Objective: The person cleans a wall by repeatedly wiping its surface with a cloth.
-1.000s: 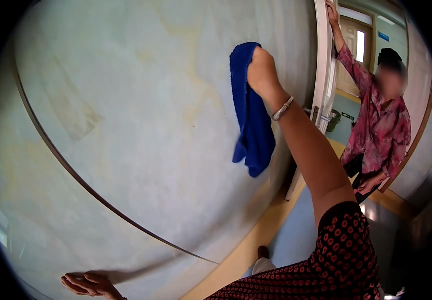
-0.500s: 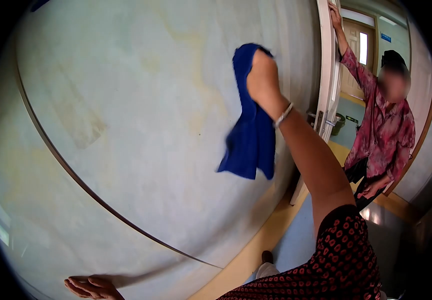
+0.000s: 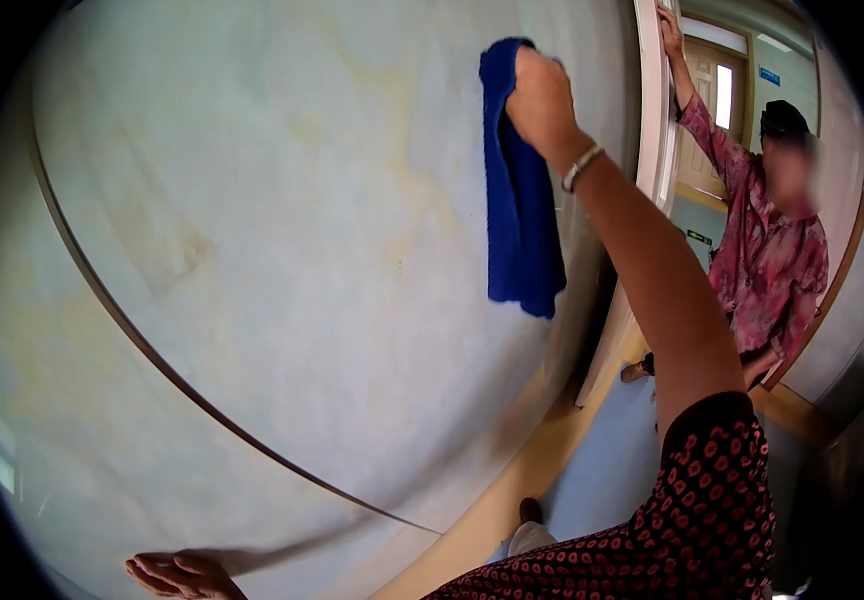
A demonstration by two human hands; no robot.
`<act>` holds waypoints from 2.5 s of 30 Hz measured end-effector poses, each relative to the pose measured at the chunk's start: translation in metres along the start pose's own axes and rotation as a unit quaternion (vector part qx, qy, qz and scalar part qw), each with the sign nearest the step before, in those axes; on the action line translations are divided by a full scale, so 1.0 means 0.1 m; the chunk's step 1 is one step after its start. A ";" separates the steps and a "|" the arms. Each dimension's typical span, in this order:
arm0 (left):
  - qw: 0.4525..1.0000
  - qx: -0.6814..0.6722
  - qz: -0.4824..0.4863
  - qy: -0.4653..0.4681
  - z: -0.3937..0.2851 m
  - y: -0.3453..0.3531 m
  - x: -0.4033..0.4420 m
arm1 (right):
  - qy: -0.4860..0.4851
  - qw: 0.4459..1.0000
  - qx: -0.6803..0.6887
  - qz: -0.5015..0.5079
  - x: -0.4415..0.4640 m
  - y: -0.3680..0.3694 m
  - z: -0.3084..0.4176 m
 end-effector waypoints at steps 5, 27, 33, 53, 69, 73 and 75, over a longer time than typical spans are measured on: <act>1.000 -0.005 0.003 0.001 -0.02 0.01 0.03 | -0.030 0.999 0.035 0.017 -0.29 0.03 0.12; 0.982 -0.056 -0.023 0.178 -0.59 -0.15 2.00 | -0.079 0.994 0.077 0.004 -0.62 0.00 0.25; 0.969 -0.055 -0.080 0.228 -1.02 0.21 2.65 | -0.131 0.990 0.029 0.051 -0.93 0.01 0.29; 0.980 -0.051 -0.050 0.188 -1.02 0.35 2.71 | -0.150 0.985 0.082 -0.031 -0.47 -0.06 0.17; 0.984 -0.017 -0.050 0.173 -0.89 0.47 2.70 | -0.142 0.988 0.067 -0.006 -0.55 -0.02 0.09; 0.985 -0.037 -0.041 0.162 -0.91 0.46 2.70 | -0.102 0.989 0.102 -0.020 -0.32 -0.04 0.03; 0.984 -0.044 -0.044 0.169 -0.90 0.45 2.70 | -0.127 0.987 0.097 -0.010 -0.52 -0.05 0.11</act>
Point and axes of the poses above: each hand's wrist, its own x-axis towards the middle knuckle, its own y-axis out of the palm, z = x × y, the point moved 8 cm from there along x, towards the middle knuckle, and after that the axes turned 2 degrees about x, right-handed, at the moved point
